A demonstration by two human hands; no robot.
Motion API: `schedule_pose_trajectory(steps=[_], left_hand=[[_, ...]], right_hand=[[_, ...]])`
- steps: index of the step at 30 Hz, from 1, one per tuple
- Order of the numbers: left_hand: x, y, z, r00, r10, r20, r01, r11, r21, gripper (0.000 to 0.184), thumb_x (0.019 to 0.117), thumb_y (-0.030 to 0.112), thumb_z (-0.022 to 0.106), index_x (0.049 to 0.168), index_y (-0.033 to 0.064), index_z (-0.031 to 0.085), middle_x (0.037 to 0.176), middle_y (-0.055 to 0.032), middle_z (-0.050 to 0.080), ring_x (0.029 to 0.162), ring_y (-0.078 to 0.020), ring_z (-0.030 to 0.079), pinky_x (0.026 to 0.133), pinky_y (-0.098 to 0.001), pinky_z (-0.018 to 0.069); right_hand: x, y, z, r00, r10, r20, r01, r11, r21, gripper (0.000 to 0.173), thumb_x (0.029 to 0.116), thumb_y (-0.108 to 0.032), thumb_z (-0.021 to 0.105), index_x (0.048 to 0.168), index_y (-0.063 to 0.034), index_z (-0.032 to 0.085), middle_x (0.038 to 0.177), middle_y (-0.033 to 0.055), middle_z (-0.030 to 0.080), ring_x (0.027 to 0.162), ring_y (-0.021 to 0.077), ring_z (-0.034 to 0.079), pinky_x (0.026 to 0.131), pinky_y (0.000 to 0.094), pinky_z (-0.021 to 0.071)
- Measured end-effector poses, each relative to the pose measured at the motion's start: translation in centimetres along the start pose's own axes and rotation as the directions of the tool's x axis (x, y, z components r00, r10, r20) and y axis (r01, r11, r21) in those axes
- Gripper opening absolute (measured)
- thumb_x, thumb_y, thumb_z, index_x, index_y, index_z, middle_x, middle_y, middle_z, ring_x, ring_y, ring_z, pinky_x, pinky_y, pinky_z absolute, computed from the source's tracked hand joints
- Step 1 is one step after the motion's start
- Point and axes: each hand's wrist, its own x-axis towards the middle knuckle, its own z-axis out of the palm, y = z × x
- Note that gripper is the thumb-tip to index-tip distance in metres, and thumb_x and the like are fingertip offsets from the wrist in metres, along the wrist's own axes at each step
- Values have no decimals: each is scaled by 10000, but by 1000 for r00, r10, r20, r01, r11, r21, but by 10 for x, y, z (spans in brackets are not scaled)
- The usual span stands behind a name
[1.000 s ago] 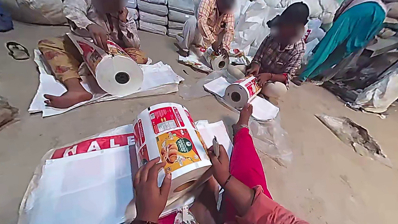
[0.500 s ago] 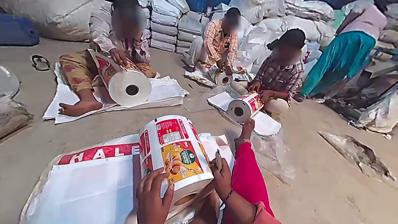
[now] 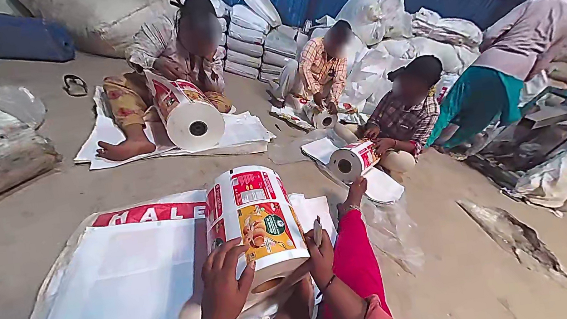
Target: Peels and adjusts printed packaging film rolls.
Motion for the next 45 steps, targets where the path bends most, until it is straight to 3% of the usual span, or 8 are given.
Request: schedule_pose_trajectory(steps=[14,20,24,45], left_hand=[[1,-1,0,999,38,4,-38,999,6,475,990,441,449,1184,101,719,1364,-124,645,1283,-377,578,1100,-611,397],[1,0,-5,1000,-9,17,9,1000,8,446,980,423,485,1181,106,727,1375,-108,644,1307,-379,563,1113,-618,389],[1,-1,0,999,33,14,-33,999,0,504,990,457,451,1177,79,726,1364,-150,643,1296,-409,567,1104,-632,389],[3,2,-6,999,-1,32,1,1000,6,456,986,419,475,1193,99,725,1378,-125,639,1307,-379,563,1115,-612,389]], right_hand=[[2,0,-4,999,14,37,-13,999,-35,194,909,-115,561,1005,2,683,952,103,667,923,175,644,860,361,538],[1,-1,0,998,15,59,-12,998,-54,216,917,-133,557,1021,12,679,971,115,676,942,193,650,872,381,539],[1,-1,-5,998,20,54,-17,998,-65,232,924,-109,564,1063,40,674,1011,158,685,982,233,659,907,411,542],[4,-2,-2,998,18,55,-13,995,-96,221,921,-129,565,1045,15,679,994,135,680,962,222,652,894,411,535]])
